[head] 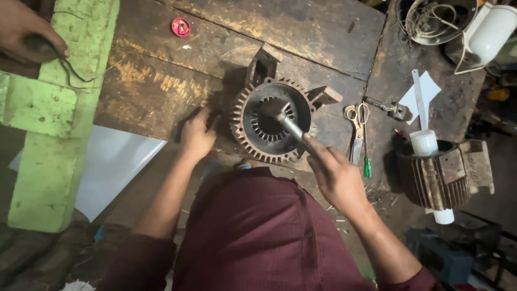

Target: The person cuts white plastic strips with scissors and handles small parts at a workbench, then uses a hammer to strike and loosen the rotor and stator of an old electric motor, and finally measures a motor part with a micrometer.

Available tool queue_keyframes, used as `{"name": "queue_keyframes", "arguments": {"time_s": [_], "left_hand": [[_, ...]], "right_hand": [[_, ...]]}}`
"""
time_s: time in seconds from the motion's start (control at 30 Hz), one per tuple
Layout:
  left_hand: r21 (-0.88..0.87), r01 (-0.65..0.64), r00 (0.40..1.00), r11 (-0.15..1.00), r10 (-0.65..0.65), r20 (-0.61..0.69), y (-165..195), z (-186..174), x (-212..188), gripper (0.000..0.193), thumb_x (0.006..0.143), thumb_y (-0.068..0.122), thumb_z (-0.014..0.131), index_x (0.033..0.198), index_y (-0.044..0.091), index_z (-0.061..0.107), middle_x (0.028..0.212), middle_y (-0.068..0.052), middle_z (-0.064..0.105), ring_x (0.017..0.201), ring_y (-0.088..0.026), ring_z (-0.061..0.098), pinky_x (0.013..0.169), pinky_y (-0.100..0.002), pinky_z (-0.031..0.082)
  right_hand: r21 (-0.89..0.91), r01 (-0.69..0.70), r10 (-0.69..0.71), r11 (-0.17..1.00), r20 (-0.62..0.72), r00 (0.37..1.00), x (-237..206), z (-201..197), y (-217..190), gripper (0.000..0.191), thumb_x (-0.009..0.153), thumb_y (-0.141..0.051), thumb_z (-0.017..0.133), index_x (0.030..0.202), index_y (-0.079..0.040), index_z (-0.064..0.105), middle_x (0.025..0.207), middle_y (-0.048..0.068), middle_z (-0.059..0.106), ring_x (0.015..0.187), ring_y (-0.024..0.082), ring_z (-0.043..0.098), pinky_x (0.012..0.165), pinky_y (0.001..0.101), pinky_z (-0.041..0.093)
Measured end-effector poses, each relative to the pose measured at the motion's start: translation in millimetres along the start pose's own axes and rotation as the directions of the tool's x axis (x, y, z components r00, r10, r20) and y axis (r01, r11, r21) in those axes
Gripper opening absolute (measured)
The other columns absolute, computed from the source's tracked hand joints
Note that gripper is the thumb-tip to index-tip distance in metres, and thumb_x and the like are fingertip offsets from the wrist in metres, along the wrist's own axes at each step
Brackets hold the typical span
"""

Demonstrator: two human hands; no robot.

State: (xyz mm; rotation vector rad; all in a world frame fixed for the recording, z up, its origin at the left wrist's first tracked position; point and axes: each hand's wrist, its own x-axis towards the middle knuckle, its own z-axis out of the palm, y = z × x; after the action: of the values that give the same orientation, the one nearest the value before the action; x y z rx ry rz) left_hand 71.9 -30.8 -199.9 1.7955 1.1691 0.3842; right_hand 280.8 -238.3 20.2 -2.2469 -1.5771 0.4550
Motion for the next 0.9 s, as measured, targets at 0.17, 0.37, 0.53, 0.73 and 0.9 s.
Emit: {"name": "queue_keyframes", "arguments": {"time_s": [0.17,0.37,0.53,0.73,0.9], "left_hand": [[-0.088,-0.234,0.972,0.968,0.230,-0.051,-9.9,-7.7,6.2,0.021,0.098,0.018,0.067,0.117,0.008,0.067,0.102,-0.022,0.072,0.090,-0.046,0.068,0.071,-0.050,0.055],[0.011,-0.218,0.976,0.976,0.218,0.004,-20.2,-3.9,11.8,0.021,0.092,0.016,0.069,0.110,0.006,0.070,0.092,-0.026,0.071,0.087,-0.048,0.067,0.071,-0.053,0.054],[0.001,-0.231,0.973,0.973,0.231,0.018,-14.6,-8.4,16.7,0.027,0.091,0.019,0.069,0.114,0.004,0.069,0.091,-0.026,0.070,0.078,-0.046,0.068,0.067,-0.052,0.053],[0.030,-0.183,0.981,0.983,0.181,0.071,-27.7,0.9,20.4,0.032,0.094,0.023,0.069,0.118,0.001,0.069,0.089,-0.027,0.070,0.078,-0.044,0.070,0.066,-0.050,0.054],[-0.125,-0.208,0.951,0.970,0.231,0.205,-53.4,4.6,23.7,0.039,0.090,0.010,0.062,0.128,-0.002,0.063,0.104,-0.027,0.072,0.091,-0.038,0.071,0.082,-0.045,0.054]], "right_hand": [[-0.018,-0.049,0.047,0.999,-0.106,0.993,-5.4,0.9,-8.3,0.046,0.094,-0.011,0.072,0.139,-0.015,0.062,0.094,0.014,0.068,0.073,0.034,0.069,0.064,0.0426,0.056],[-0.032,-0.035,0.031,0.999,-0.096,0.995,-7.7,11.5,-4.4,0.043,0.095,-0.012,0.070,0.137,-0.016,0.063,0.103,0.014,0.070,0.080,0.037,0.069,0.065,0.0424,0.056],[-0.050,-0.152,0.148,0.987,-0.080,0.986,-16.4,5.6,-20.0,0.048,0.091,-0.013,0.070,0.139,-0.020,0.062,0.088,0.011,0.066,0.070,0.033,0.068,0.061,0.0433,0.054],[0.016,-0.211,0.211,0.977,-0.027,0.977,-19.0,25.6,-28.5,0.048,0.091,-0.016,0.070,0.138,-0.024,0.063,0.094,0.010,0.070,0.074,0.034,0.069,0.061,0.0440,0.055],[0.133,-0.132,0.153,0.982,-0.163,0.975,-49.1,6.6,-26.6,0.055,0.086,-0.011,0.067,0.140,-0.018,0.060,0.103,0.011,0.071,0.088,0.035,0.071,0.072,0.0426,0.058]]}}
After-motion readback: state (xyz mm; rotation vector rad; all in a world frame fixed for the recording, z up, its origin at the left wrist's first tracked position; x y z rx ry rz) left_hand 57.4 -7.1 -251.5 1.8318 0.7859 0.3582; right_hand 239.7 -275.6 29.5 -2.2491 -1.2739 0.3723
